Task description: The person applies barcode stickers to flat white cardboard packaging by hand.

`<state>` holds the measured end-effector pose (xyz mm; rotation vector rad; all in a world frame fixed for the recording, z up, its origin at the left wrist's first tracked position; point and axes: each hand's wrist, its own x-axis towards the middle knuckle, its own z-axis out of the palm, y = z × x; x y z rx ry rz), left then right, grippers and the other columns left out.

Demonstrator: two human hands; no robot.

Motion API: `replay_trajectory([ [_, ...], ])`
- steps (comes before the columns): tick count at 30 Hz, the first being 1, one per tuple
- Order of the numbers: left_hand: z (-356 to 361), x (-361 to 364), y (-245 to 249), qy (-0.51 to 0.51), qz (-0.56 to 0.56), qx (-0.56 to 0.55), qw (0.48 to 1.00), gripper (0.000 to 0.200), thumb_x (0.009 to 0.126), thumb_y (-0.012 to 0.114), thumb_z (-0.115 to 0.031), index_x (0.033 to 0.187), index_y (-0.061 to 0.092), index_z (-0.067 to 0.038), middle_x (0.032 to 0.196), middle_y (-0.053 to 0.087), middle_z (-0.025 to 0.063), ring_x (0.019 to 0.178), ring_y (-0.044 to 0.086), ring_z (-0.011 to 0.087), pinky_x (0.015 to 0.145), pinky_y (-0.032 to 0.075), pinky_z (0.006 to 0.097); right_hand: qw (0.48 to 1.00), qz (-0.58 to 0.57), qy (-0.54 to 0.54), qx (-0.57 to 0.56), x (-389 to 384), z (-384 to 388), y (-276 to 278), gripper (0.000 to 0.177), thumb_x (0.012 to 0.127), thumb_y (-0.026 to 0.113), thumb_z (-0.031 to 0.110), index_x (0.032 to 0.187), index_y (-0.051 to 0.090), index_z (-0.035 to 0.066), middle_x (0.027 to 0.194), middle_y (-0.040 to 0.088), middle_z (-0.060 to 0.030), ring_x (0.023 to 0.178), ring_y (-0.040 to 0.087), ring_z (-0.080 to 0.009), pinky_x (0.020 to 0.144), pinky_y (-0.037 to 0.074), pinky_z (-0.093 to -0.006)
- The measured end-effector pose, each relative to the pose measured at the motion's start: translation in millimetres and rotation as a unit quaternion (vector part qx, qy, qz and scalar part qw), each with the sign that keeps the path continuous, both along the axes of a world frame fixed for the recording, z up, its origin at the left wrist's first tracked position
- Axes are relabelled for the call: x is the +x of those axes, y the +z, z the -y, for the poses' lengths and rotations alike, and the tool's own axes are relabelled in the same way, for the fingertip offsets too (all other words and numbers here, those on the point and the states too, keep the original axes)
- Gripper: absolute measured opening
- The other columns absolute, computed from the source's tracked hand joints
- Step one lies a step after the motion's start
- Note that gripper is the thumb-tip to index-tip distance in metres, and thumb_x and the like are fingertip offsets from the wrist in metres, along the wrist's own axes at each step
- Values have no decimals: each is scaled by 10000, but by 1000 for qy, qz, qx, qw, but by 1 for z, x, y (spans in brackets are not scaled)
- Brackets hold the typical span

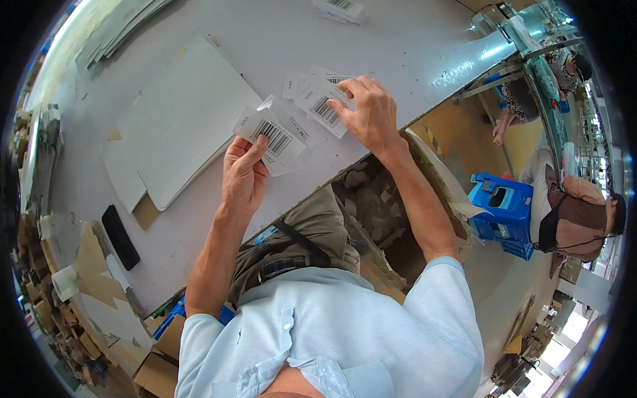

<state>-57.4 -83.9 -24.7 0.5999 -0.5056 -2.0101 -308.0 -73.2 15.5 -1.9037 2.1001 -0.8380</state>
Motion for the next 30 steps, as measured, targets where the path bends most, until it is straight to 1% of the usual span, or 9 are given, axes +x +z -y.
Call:
replay_trajectory([
  [3, -2, 1, 4, 2, -4, 19, 1000, 225, 978, 651, -21, 1192, 613, 35, 1131, 704, 137, 1038, 704, 185, 947, 608, 337, 994, 29, 49, -89, 20, -6, 14, 234, 915, 780, 210, 987, 723, -5, 851, 693, -7, 745, 579, -83, 690, 491, -276],
  [5, -1, -1, 4, -24, -12, 5, 1000, 229, 977, 654, -24, 1194, 612, 37, 1131, 703, 133, 1034, 701, 178, 942, 605, 330, 944, 296, 112, 93, 33, -10, 29, 232, 917, 774, 199, 1011, 725, -6, 824, 683, -2, 736, 581, -87, 690, 489, -273],
  [12, -3, -2, -1, -14, 19, -19, 1000, 230, 990, 643, -55, 1206, 605, 16, 1149, 700, 131, 1045, 710, 191, 916, 629, 357, 920, 347, 123, 137, 28, -11, 11, 154, 946, 743, 164, 923, 717, 15, 777, 654, 25, 770, 562, -42, 699, 461, -228],
  [15, -2, -1, 2, -23, -11, 9, 1000, 225, 975, 654, -18, 1191, 618, 32, 1139, 701, 136, 1027, 702, 179, 937, 609, 332, 850, 494, 106, 148, 19, -13, 7, 129, 936, 750, 136, 884, 706, 27, 772, 646, 33, 750, 543, -28, 689, 454, -220],
  [21, -2, -1, 0, -10, -10, 14, 1000, 224, 967, 667, -20, 1181, 622, 32, 1144, 702, 152, 1031, 710, 197, 941, 615, 339, 965, 256, 3, 57, -3, -4, 3, 254, 919, 786, 256, 946, 719, 12, 799, 663, 23, 728, 537, -59, 671, 455, -242],
  [23, -1, -1, -2, 1, -13, 9, 1000, 229, 971, 664, -26, 1187, 617, 35, 1132, 706, 151, 1029, 710, 195, 938, 616, 336, 994, -88, 12, -64, 1, -3, 2, 286, 940, 762, 281, 966, 726, -1, 875, 697, 1, 783, 574, -70, 696, 474, -258],
  [24, 0, -1, -2, 4, -12, 8, 1000, 229, 971, 664, -26, 1187, 617, 35, 1132, 706, 151, 1029, 710, 195, 938, 616, 336, 994, -87, 16, -65, 5, -2, 7, 286, 940, 762, 281, 966, 726, -1, 875, 697, 1, 783, 574, -70, 696, 474, -258],
  [26, 0, 0, -2, -6, -16, 11, 1000, 233, 973, 662, -30, 1191, 613, 37, 1128, 708, 146, 1031, 709, 191, 941, 612, 332, 971, 213, 101, 36, 17, -8, 22, 277, 951, 745, 269, 988, 728, -5, 944, 717, -17, 834, 594, -73, 720, 491, -269],
  [30, -1, -1, 1, -18, -8, 7, 1000, 221, 978, 652, -24, 1188, 615, 35, 1128, 708, 143, 1037, 706, 188, 940, 610, 331, 923, 323, 143, 152, 31, -11, 24, 243, 961, 730, 229, 994, 730, -11, 896, 714, -14, 841, 595, -67, 726, 495, -265],
])
